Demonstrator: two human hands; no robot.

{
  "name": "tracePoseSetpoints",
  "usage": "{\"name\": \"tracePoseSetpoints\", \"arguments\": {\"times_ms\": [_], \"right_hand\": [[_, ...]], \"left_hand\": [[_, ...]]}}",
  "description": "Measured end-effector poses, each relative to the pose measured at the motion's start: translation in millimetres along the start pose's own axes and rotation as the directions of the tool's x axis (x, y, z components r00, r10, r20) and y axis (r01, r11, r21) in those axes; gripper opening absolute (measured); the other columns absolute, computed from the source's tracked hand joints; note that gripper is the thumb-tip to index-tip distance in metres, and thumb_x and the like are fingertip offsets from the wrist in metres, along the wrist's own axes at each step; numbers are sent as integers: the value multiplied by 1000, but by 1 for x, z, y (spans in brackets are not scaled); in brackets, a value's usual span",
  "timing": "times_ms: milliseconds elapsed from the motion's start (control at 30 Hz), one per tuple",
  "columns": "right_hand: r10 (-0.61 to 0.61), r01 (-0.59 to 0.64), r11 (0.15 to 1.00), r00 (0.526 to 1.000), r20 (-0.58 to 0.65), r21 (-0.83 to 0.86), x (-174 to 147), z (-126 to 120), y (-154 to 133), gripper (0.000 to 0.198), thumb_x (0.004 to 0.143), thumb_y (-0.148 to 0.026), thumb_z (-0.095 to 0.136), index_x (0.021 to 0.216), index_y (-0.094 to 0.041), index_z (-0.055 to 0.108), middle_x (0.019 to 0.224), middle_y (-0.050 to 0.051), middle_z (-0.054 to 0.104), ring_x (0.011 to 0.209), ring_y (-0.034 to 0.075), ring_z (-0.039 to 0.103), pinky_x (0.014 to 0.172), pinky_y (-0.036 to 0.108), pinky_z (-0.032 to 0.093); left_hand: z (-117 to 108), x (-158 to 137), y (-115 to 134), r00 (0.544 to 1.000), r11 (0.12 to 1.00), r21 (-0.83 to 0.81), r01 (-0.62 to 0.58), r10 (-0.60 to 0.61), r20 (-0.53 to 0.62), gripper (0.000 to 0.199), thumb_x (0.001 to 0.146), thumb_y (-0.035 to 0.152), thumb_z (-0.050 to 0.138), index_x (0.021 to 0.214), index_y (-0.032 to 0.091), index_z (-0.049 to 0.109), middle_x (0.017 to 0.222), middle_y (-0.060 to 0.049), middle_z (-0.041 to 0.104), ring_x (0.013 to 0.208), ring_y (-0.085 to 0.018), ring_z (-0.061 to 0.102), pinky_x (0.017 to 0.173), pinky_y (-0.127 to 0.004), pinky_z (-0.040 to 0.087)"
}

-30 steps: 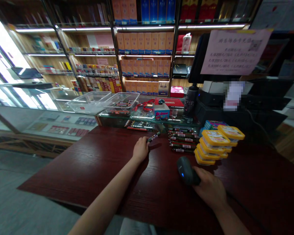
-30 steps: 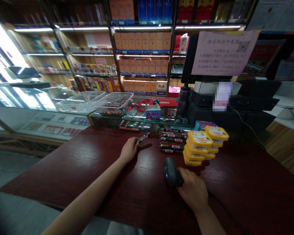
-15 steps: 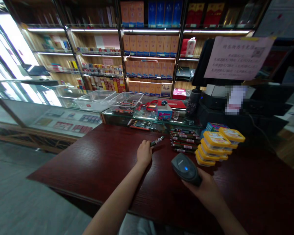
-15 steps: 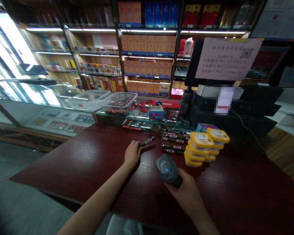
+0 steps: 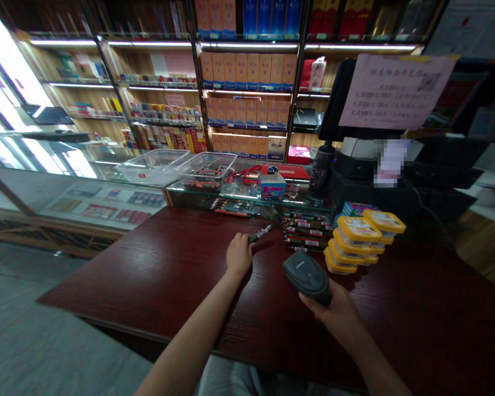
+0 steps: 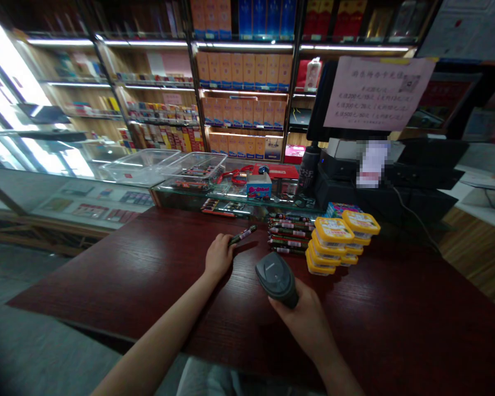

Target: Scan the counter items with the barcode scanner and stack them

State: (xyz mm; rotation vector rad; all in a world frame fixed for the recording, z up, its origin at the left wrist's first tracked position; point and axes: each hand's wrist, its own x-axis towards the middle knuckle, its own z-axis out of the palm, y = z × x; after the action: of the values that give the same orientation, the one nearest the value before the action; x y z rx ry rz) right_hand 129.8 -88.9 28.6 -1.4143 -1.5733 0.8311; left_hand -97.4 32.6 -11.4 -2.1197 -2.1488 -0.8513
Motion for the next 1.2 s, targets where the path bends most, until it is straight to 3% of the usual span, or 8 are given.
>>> {"name": "tracePoseSetpoints", "arguments": {"times_ms": [167,267,367,500,633,767,1033,1200], "right_hand": [[-105,101,951,994,3,-291,3,-10,7,28,73,-34,60,98,-23,65,89,4,72,81,21,66,69,30,48],[-148,127,827,989,6,-547,7,-14,22,25,75,-31,57,97,-23,63,87,4,71,79,23,66,65,30,45],[-229,201,719,972,46,-665,10,-15,40,26,76,-22,53,99,-20,62,92,6,71,81,22,66,67,30,44],[-282,253,641,956,84,-725,12,-13,57,30,75,-16,50,103,-18,61,101,8,69,87,21,65,72,30,44],[-242,215,639,968,73,-738,13,-14,59,34,73,-14,51,105,-19,61,101,6,69,88,20,64,75,29,44],[-195,186,659,978,74,-729,15,-14,56,36,72,-12,51,105,-21,61,100,4,69,88,19,64,74,28,43],[-222,188,666,974,49,-722,18,-12,61,36,70,-11,51,103,-22,61,94,2,69,86,18,63,74,28,43],[-235,193,675,971,40,-713,18,-12,65,35,71,-12,52,102,-23,61,94,2,69,87,18,63,75,27,42]], "left_hand": [[2,0,-2,1000,997,-82,-7,5,-24,13,86,20,50,98,20,55,101,-7,56,95,-20,54,86,-31,43],[4,1,-5,998,985,-168,-36,26,-64,26,81,11,50,105,19,52,103,-7,56,100,-20,53,91,-33,42],[6,3,-8,994,970,-228,-84,66,-87,34,77,4,48,108,18,52,103,-7,55,101,-20,52,94,-34,42],[6,9,-7,991,959,-252,-132,121,-61,29,76,5,49,101,19,57,99,-6,53,97,-19,53,90,-33,44],[8,23,5,987,959,-234,-161,150,-64,28,79,9,51,103,20,61,98,-6,54,95,-20,52,89,-34,44],[15,51,35,985,963,-213,-165,151,-82,30,81,11,51,107,21,62,99,-7,55,97,-21,50,89,-34,42],[39,105,114,967,956,-159,-248,255,24,31,83,14,49,107,22,65,103,-9,52,100,-23,47,89,-35,40],[57,118,126,933,926,-164,-340,353,63,28,81,15,51,103,24,66,104,-9,53,107,-25,44,94,-39,37]]}}
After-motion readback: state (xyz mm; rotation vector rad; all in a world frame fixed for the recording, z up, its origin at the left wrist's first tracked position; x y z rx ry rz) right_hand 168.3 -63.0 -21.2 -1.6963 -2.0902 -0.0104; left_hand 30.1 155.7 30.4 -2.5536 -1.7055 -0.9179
